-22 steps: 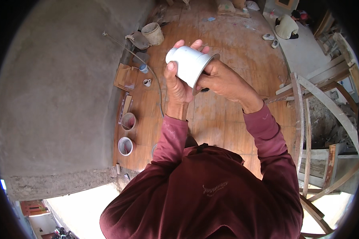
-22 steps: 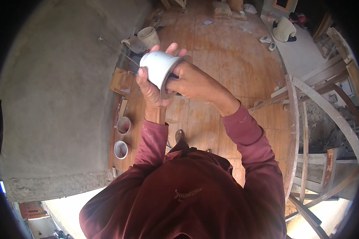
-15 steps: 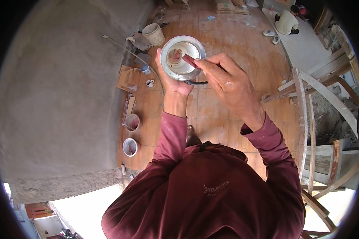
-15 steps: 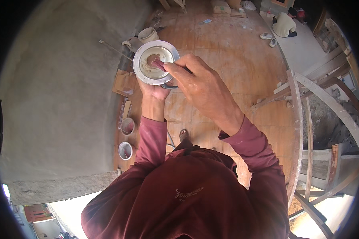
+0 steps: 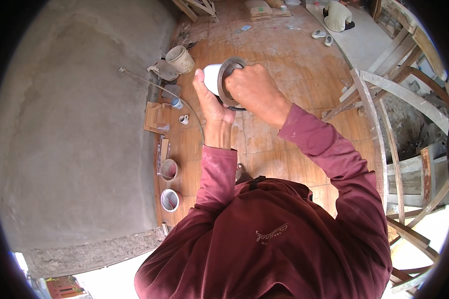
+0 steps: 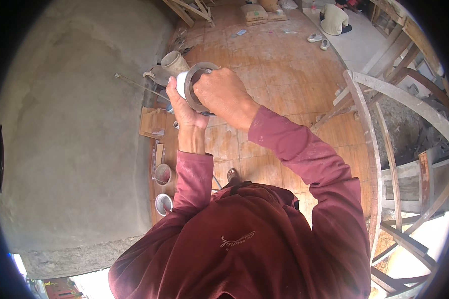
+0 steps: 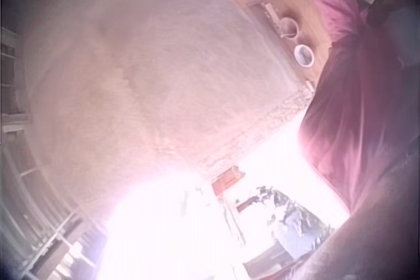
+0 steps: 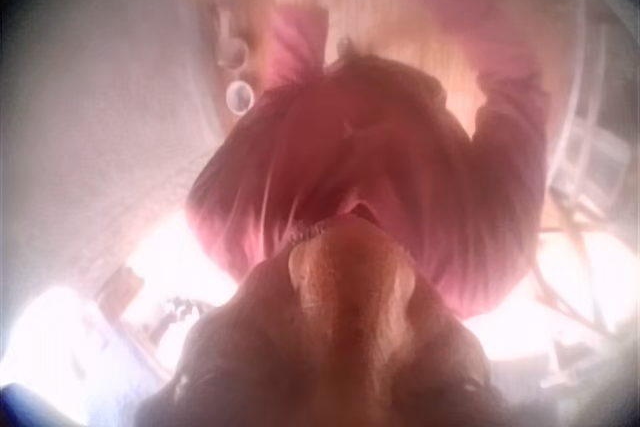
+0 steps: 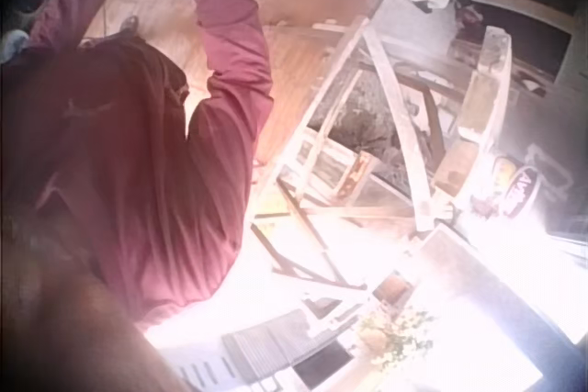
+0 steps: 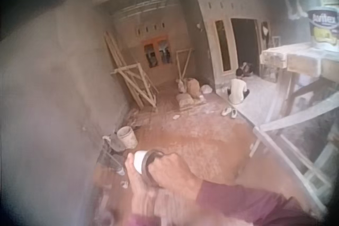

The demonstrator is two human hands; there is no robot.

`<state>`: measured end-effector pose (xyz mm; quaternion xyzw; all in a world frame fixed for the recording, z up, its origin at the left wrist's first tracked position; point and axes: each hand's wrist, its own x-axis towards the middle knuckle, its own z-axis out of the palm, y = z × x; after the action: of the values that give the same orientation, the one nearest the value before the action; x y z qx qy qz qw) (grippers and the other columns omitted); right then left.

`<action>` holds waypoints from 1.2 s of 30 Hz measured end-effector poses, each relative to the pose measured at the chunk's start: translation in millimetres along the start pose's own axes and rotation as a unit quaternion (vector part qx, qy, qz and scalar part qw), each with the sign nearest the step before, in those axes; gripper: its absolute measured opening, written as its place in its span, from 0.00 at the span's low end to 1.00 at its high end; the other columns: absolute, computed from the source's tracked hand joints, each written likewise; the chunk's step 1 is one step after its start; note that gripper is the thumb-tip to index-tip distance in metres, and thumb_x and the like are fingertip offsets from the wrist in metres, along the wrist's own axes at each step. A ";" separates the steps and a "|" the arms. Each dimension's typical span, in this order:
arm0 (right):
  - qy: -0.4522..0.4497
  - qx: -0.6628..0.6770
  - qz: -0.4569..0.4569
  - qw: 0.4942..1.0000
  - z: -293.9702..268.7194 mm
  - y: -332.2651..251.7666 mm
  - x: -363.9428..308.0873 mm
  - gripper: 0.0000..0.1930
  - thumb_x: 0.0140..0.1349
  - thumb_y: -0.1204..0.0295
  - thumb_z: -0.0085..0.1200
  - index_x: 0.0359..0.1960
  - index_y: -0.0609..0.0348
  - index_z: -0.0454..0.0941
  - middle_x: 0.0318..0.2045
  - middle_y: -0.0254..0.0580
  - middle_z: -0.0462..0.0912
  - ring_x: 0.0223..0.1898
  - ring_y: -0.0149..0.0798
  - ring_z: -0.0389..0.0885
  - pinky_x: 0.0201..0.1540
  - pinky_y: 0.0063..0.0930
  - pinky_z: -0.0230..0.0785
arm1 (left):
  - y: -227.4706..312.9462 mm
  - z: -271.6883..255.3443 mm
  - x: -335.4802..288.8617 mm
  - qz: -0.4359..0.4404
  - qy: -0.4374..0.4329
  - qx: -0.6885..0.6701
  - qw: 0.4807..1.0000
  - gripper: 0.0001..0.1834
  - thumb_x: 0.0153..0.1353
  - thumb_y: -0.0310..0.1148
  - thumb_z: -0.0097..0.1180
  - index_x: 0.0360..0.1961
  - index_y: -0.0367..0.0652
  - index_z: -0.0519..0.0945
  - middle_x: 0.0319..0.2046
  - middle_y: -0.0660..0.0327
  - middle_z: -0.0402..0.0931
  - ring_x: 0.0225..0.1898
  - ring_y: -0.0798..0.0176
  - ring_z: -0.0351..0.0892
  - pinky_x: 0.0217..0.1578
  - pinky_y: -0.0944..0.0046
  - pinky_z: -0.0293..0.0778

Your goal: The person assembles a white plastic light fixture by attaching a metal ring and inserting a bulb. They then move outside to rinse the fixture in a bucket of water before returning indoors.

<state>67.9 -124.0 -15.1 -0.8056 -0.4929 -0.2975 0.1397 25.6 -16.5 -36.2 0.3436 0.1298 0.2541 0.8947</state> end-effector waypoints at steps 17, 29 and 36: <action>0.031 0.167 0.115 0.979 -15.6 -3.5 -30.4 0.12 0.61 0.70 0.60 0.44 0.55 0.89 0.25 0.50 0.87 0.27 0.49 0.88 0.32 0.43 0.79 | -2.5 -46.1 14.8 -0.053 -0.059 0.007 0.997 0.35 0.63 0.71 0.55 0.50 0.50 0.81 0.50 0.61 0.82 0.53 0.57 0.80 0.55 0.51 0.77; -0.102 0.128 0.160 0.973 11.0 -13.4 -2.6 0.08 0.55 0.69 0.61 0.29 0.60 0.89 0.28 0.51 0.89 0.32 0.49 0.89 0.36 0.42 0.80 | -6.8 -41.8 14.8 -0.036 -0.099 0.058 0.993 0.33 0.68 0.65 0.52 0.52 0.45 0.80 0.50 0.59 0.83 0.54 0.54 0.82 0.54 0.48 0.79; -0.057 0.344 0.227 0.909 10.2 -19.5 -20.6 0.11 0.66 0.67 0.56 0.39 0.57 0.89 0.28 0.53 0.88 0.33 0.53 0.89 0.37 0.47 0.79 | -8.2 -63.7 18.6 -0.026 -0.050 -0.010 0.998 0.28 0.65 0.67 0.56 0.44 0.52 0.80 0.43 0.64 0.81 0.51 0.59 0.80 0.53 0.51 0.78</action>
<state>47.4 -124.1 -37.2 -0.8134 -0.3759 -0.0231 0.4433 18.3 23.3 -89.3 0.3432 0.0908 0.2149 0.9098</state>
